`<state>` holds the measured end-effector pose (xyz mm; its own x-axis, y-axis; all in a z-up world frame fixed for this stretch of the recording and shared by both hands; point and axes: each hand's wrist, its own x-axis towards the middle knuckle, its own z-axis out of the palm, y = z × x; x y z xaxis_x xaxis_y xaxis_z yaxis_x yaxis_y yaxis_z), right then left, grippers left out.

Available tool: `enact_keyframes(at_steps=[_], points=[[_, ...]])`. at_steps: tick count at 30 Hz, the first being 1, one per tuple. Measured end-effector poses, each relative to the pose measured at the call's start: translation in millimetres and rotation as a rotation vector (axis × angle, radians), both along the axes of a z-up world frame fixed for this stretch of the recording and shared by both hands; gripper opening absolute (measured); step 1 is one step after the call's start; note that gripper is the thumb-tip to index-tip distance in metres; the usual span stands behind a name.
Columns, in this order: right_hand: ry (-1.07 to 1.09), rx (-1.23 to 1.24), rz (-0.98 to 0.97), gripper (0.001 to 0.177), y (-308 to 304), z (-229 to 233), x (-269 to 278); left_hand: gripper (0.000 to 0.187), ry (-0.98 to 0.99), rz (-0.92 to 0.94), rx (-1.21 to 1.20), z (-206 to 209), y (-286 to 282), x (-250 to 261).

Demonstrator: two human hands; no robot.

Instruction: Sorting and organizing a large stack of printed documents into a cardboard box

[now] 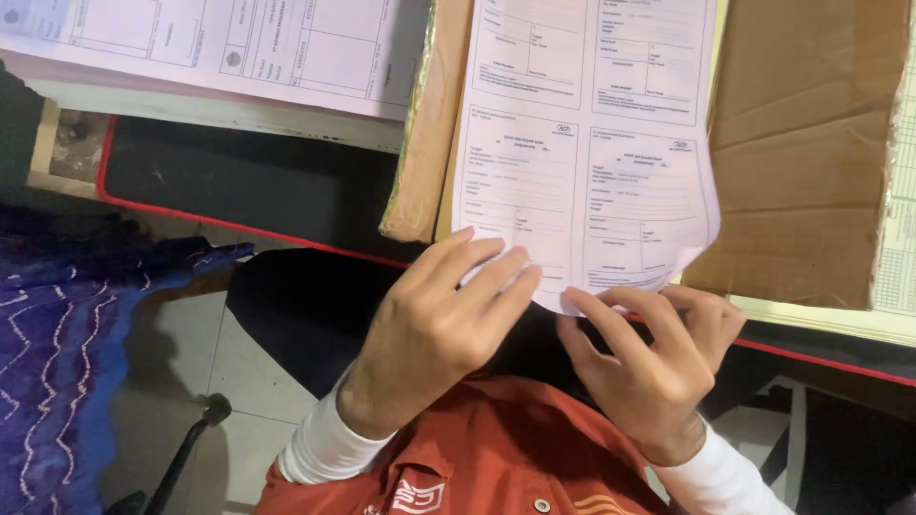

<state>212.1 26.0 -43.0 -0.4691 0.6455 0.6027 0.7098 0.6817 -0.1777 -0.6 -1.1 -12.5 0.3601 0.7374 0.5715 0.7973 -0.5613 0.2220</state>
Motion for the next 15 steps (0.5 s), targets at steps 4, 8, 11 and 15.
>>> enact_keyframes(at_steps=[4,8,11,15], points=[[-0.048,0.001,0.004,0.024,5,9,0,0.020,0.060,0.147,-0.164,-24,-4,1],[-0.125,-0.012,0.054,0.022,13,11,10,0.040,0.004,0.013,-0.360,-25,2,2],[-0.087,-0.144,0.146,0.021,22,7,9,0.052,0.125,0.044,-0.316,-36,6,7],[-0.096,-0.146,0.110,0.012,27,1,11,0.035,0.102,0.100,-0.255,-46,15,7]])
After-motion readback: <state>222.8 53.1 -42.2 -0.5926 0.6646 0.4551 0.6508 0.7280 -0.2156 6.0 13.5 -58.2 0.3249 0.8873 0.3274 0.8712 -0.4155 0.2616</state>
